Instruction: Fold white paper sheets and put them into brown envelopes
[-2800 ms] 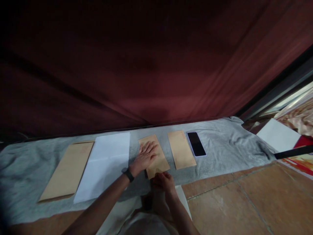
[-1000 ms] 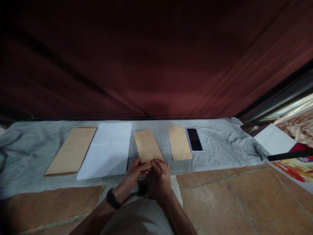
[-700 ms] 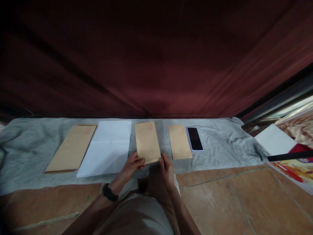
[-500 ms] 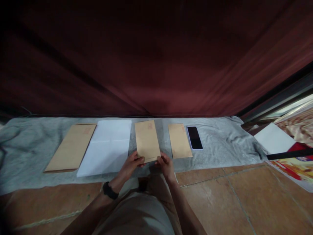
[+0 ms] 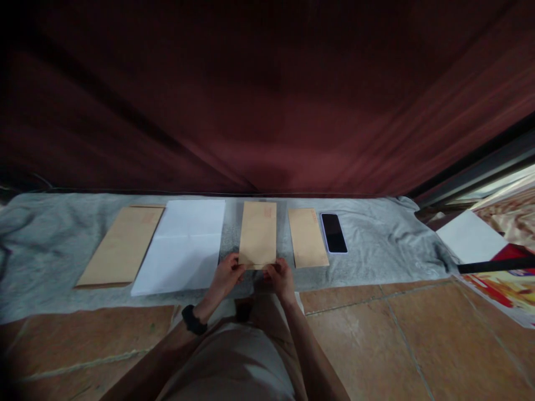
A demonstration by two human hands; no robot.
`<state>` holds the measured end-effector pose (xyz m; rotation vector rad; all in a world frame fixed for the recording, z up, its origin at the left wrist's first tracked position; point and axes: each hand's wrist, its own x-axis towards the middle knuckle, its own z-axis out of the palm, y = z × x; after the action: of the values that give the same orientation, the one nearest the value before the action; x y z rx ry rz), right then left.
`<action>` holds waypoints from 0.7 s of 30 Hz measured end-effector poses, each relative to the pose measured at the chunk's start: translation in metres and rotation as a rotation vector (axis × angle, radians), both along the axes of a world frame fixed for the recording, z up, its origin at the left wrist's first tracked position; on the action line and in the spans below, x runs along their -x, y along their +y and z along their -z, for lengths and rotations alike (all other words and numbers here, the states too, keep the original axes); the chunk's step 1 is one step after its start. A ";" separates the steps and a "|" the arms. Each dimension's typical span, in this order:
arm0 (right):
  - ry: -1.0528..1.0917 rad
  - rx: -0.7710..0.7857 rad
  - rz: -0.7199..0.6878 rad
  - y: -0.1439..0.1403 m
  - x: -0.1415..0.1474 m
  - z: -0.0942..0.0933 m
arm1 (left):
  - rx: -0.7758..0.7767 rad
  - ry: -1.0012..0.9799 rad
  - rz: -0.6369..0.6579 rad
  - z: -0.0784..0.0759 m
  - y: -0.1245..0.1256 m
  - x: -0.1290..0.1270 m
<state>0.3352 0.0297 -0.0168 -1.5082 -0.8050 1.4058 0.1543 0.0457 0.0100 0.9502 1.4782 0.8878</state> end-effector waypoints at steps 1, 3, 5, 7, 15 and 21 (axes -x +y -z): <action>-0.009 0.007 0.006 0.000 0.000 0.001 | -0.028 0.071 0.010 -0.002 -0.002 0.000; -0.025 0.014 0.007 0.001 0.001 0.002 | -0.078 0.232 0.012 -0.005 -0.005 0.001; -0.040 0.020 -0.006 0.001 0.000 0.003 | -0.126 0.404 0.000 -0.006 -0.010 0.003; -0.070 0.030 -0.027 0.002 -0.002 0.002 | -0.233 0.589 0.045 -0.004 -0.016 0.004; -0.557 -0.143 -0.123 0.001 -0.005 -0.005 | -0.727 0.815 0.670 0.017 -0.046 -0.009; -1.089 -0.445 -0.183 -0.024 -0.008 -0.013 | -0.724 0.909 0.718 0.017 -0.047 -0.011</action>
<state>0.3433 0.0059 -0.0038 -1.8052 -1.7949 0.3431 0.1657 -0.0012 -0.0073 2.4679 1.3123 0.4231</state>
